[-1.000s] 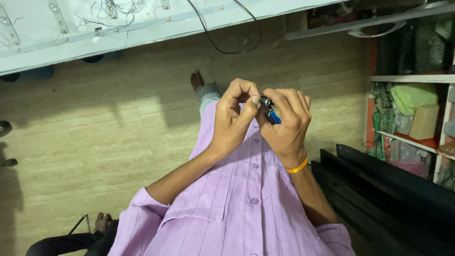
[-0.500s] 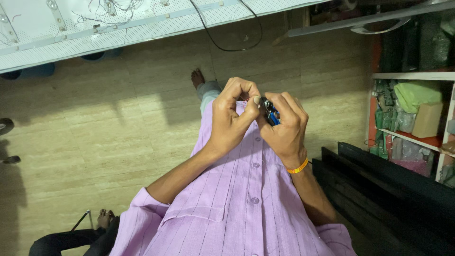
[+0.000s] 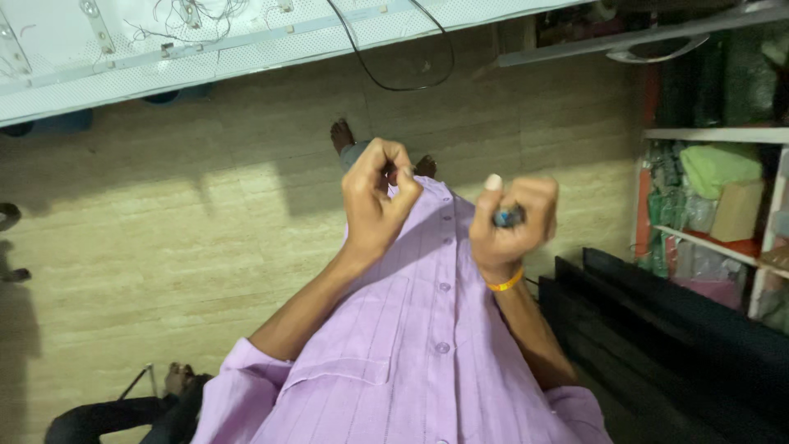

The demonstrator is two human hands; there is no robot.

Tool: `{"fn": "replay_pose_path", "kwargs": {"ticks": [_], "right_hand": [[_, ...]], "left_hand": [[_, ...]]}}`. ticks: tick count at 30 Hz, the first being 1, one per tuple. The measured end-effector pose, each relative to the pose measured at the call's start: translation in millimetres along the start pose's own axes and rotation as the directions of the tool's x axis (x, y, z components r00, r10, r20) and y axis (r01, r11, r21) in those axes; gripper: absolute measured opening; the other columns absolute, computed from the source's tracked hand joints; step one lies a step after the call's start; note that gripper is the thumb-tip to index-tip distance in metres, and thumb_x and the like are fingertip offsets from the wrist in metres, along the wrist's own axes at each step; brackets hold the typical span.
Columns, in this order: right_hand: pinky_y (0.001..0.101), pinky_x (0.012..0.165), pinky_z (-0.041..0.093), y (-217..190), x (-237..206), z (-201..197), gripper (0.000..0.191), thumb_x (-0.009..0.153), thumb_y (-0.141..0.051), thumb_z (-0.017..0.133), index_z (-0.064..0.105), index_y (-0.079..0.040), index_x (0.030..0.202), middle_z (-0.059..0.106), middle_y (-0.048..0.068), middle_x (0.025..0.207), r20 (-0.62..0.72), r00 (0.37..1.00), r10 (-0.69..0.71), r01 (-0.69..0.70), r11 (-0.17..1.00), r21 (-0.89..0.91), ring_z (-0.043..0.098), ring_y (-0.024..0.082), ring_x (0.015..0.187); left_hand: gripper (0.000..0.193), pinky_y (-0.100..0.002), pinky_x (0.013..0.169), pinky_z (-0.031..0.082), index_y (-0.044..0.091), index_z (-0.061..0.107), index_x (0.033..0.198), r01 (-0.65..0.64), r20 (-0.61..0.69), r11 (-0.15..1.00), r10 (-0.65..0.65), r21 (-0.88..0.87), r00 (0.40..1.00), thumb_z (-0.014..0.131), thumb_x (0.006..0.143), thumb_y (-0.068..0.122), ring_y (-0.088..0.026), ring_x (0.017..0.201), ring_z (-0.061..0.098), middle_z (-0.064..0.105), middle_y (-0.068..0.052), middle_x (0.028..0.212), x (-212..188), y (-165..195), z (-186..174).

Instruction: The person solders wires onto the back of a light panel, holding a soldering iron in one hand and positioning wire ends on the panel with the other. They use pliers to trim and adjust wires, handle a multimeter with test leads on the panel, and touch the soldered joints by hand between soldering passes.

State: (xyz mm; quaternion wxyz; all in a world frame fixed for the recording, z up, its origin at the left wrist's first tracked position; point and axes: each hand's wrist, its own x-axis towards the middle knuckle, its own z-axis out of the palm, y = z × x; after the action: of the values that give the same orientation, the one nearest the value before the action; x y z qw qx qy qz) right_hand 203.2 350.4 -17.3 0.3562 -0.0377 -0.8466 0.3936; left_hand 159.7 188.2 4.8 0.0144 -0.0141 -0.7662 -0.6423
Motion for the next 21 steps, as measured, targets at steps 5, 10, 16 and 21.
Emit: {"fn": "replay_pose_path", "kwargs": {"ticks": [5, 10, 16, 21], "right_hand": [[0.0336, 0.071, 0.042, -1, 2, 2, 0.025, 0.094, -0.002, 0.075, 0.049, -0.003, 0.093, 0.05, 0.006, 0.09, 0.213, 0.958, 0.191, -0.21, 0.975, 0.068, 0.05, 0.017, 0.078], [0.0247, 0.066, 0.041, -1, 5, 4, 0.024, 0.095, -0.008, 0.076, 0.052, -0.003, 0.093, 0.052, 0.0, 0.08, 0.34, 0.849, 0.405, -0.479, 0.861, 0.17, 0.049, 0.007, 0.071], [0.024, 0.069, 0.043, 8, 4, 7, 0.022, 0.095, -0.006, 0.076, 0.055, -0.003, 0.095, 0.054, 0.0, 0.085, 0.405, 0.829, 0.386, -0.496, 0.843, 0.211, 0.05, 0.006, 0.076], [0.0258, 0.074, 0.046, 6, 11, 20, 0.016, 0.093, -0.004, 0.076, 0.061, -0.001, 0.097, 0.058, 0.002, 0.09, 0.459, 0.81, 0.365, -0.481, 0.862, 0.163, 0.054, 0.009, 0.083]], "left_hand": [[0.014, -0.031, 0.077, 0.049, 0.0, 0.056, 0.097, -0.284, 0.008, 0.959, 0.284, -0.005, 0.959, 0.065, 0.088, -0.005, -0.019, 0.085, 0.054, 0.057, -0.008, 0.094, 0, 10, -5], [0.019, -0.035, 0.081, 0.049, 0.002, 0.058, 0.1, -0.434, 0.019, 0.896, 0.434, 0.099, 0.901, 0.069, 0.087, -0.005, -0.024, 0.091, 0.058, 0.059, -0.01, 0.095, 4, 20, -2], [0.019, -0.035, 0.078, 0.049, 0.001, 0.058, 0.099, -0.396, -0.002, 0.913, 0.398, 0.097, 0.917, 0.07, 0.086, -0.006, -0.024, 0.088, 0.057, 0.059, -0.009, 0.094, 8, 19, -3], [0.019, -0.036, 0.079, 0.049, 0.002, 0.058, 0.099, -0.365, -0.054, 0.924, 0.373, 0.114, 0.926, 0.07, 0.086, -0.006, -0.024, 0.089, 0.057, 0.059, -0.009, 0.094, 10, 17, -10]]}}
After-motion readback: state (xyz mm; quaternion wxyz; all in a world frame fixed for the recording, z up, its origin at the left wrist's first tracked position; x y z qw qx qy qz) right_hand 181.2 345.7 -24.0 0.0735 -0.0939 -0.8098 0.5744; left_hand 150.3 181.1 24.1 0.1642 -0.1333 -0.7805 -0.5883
